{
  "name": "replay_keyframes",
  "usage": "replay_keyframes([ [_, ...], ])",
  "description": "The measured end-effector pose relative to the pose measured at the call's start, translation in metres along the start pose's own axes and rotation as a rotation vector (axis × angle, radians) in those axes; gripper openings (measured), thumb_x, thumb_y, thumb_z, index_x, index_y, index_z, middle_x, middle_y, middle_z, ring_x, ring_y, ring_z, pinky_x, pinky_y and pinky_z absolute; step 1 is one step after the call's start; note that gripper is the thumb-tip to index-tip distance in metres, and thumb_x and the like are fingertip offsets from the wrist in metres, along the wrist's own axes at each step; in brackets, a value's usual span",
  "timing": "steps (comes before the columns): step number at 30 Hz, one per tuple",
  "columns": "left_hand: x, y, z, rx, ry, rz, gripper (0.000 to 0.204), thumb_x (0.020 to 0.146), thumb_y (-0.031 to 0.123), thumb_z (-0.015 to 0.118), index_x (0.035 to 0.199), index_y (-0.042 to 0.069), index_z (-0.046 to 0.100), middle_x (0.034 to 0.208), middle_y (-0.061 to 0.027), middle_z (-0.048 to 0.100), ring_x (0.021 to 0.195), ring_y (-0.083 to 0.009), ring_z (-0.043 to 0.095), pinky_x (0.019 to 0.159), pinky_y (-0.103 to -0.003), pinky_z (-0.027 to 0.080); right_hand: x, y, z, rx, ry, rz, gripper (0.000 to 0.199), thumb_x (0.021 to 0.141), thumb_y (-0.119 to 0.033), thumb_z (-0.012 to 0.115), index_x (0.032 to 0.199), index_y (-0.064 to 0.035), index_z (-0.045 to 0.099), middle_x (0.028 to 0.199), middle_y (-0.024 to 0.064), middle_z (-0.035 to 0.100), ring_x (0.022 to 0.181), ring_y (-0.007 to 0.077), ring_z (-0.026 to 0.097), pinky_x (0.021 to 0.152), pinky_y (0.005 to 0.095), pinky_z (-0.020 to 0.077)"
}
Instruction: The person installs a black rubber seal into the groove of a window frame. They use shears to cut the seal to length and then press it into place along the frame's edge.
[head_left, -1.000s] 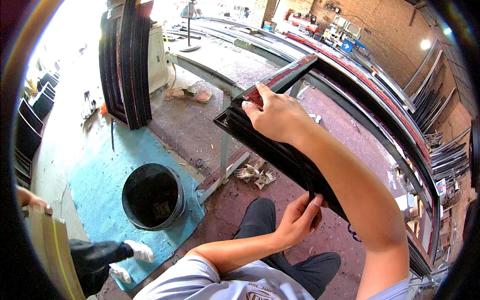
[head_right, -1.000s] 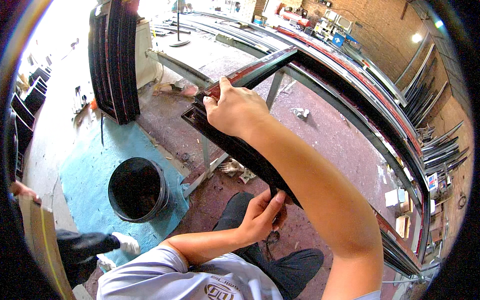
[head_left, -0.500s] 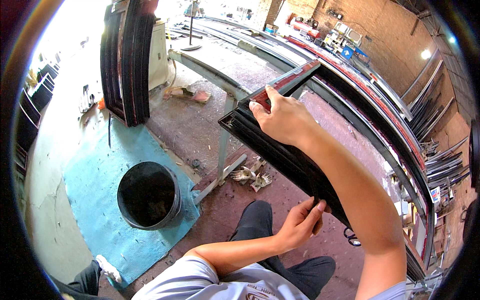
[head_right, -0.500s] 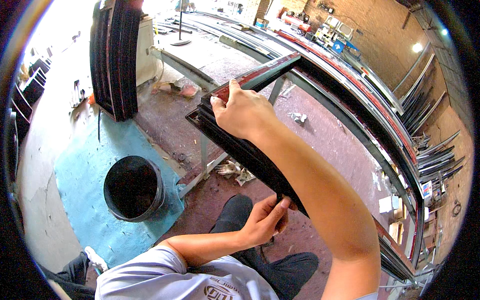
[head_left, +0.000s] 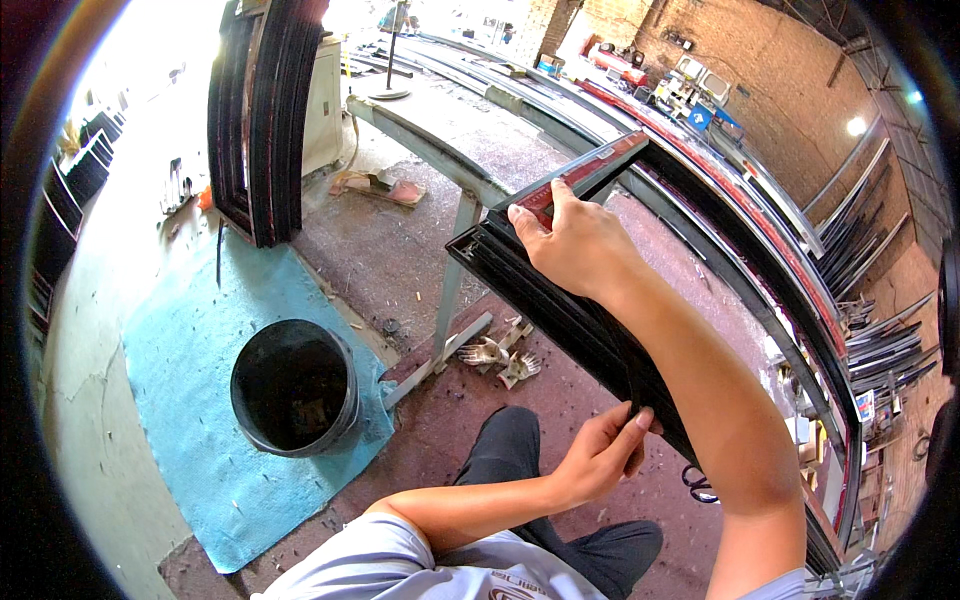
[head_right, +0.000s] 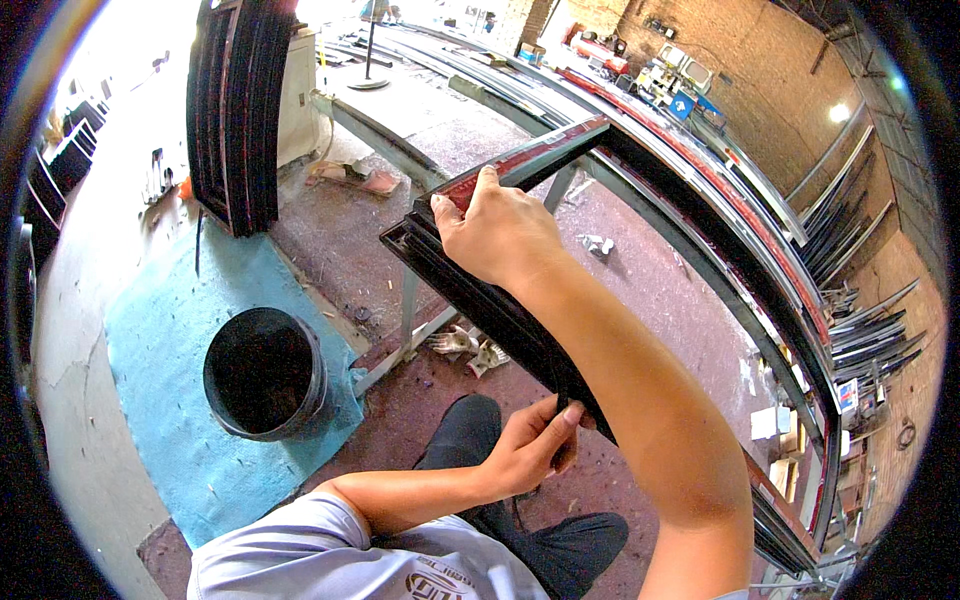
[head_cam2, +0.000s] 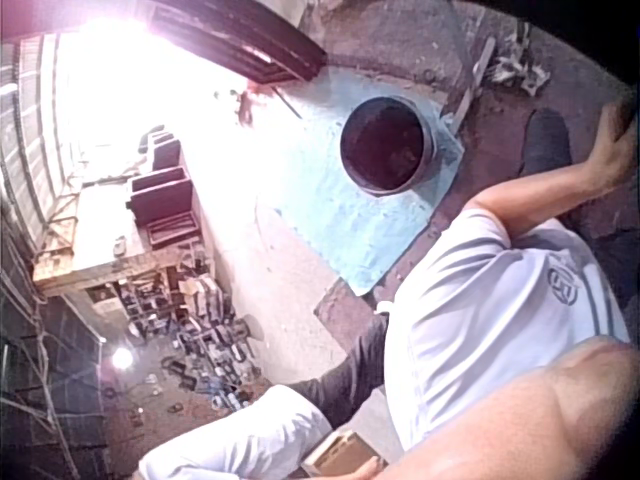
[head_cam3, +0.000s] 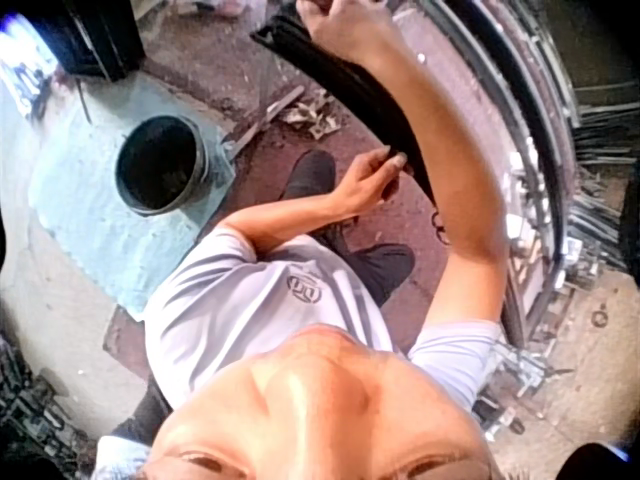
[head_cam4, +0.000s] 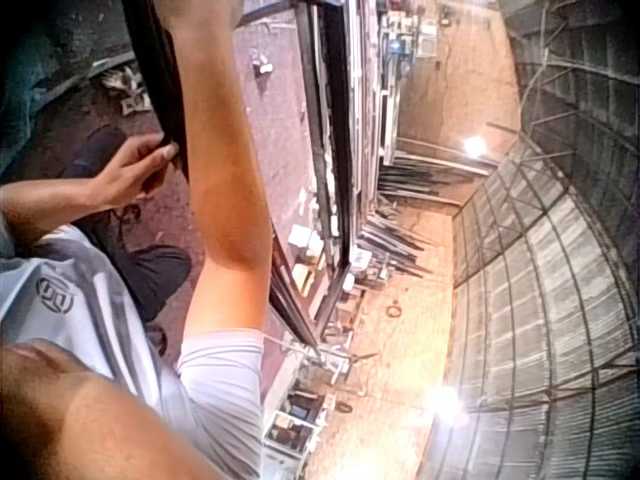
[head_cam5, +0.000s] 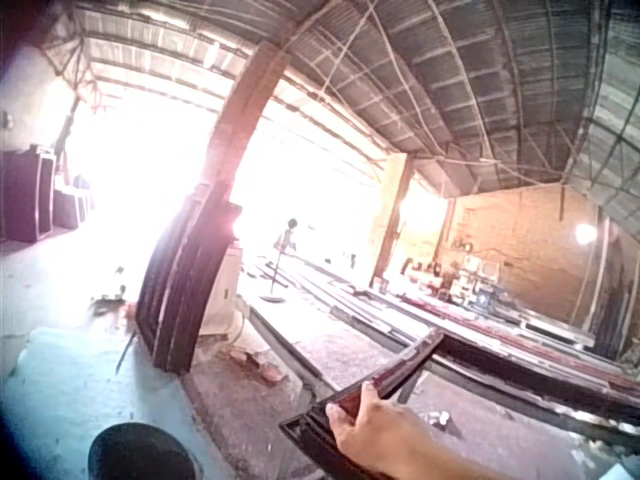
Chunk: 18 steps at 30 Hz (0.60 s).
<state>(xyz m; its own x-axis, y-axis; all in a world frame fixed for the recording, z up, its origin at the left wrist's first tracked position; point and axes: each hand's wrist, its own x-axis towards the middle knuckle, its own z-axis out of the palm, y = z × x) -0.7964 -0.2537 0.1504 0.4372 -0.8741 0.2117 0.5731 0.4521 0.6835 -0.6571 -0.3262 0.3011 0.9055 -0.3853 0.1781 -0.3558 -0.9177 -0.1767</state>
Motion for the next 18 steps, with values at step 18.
replay_keyframes([
  [18,0.004,0.018,0.015,-0.159,-0.001,-0.062,0.035,0.104,0.033,0.044,0.093,0.001,0.054,0.054,0.0017,0.043,0.046,-0.0066,0.043,0.043,-0.024,0.033,-0.011,0.007,0.001,0.063,-0.038,0.006,0.059,0.094,-0.054,0.047,0.1,0.0016,0.065,0.104,0.0281,0.065,0.105,0.0435,0.06,0.092,0.0473,0.0455],
])
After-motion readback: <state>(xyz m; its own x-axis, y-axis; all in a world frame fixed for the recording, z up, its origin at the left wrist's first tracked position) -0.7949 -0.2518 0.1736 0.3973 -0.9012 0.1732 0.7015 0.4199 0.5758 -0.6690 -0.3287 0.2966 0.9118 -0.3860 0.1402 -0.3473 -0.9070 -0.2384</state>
